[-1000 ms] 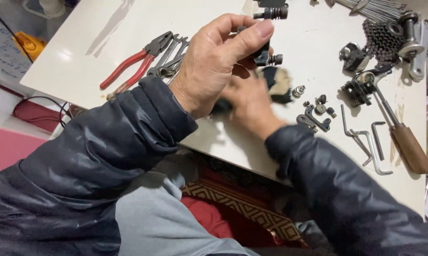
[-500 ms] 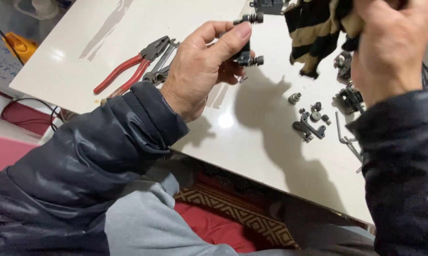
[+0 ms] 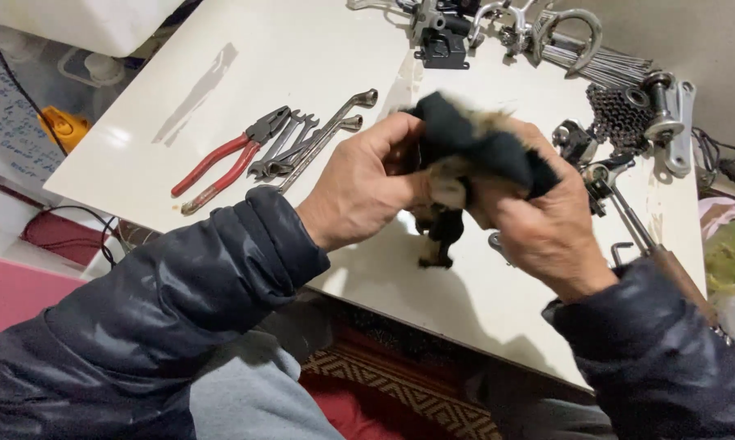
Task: The person assembles a small black mechanical component by hand, inserting a metal pin and a spring into a cylindrical housing. They wipe the part with a cloth and continue to adjust the internal components on a white workbench.
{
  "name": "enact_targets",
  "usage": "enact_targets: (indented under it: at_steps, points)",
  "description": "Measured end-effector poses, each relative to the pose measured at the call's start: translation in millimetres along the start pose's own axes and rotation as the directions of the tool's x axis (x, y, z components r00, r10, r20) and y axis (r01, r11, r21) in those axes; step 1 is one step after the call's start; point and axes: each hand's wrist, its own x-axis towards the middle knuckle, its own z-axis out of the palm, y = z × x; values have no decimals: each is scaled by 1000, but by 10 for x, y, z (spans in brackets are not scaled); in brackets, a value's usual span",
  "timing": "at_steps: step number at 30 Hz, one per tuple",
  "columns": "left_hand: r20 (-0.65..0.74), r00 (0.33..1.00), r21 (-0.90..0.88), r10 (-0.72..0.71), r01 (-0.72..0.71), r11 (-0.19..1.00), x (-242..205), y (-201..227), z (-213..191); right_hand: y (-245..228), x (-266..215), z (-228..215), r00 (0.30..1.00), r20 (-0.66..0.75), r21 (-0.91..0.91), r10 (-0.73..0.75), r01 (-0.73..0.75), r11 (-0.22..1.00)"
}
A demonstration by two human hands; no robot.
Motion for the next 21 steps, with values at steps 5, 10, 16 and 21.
enact_targets:
  at_steps: [5, 10, 16, 21]
  points:
    - [39, 988, 434, 150, -152, 888, -31, 46, 53, -42, 46, -14, 975, -55, 251, 214, -194, 948]
    - [5, 995, 325, 95, -92, 941, -37, 115, 54, -177, 99, -91, 826, -108, 574, 553, -402, 713]
    - [-16, 991, 498, 134, -108, 861, -4, 57, 18, -12, -79, -156, 965, -49, 112, 258, -251, 961]
    - [67, 989, 421, 133, -148, 895, -35, 79, 83, -113, -30, -70, 984, 62, 58, 170, -173, 983]
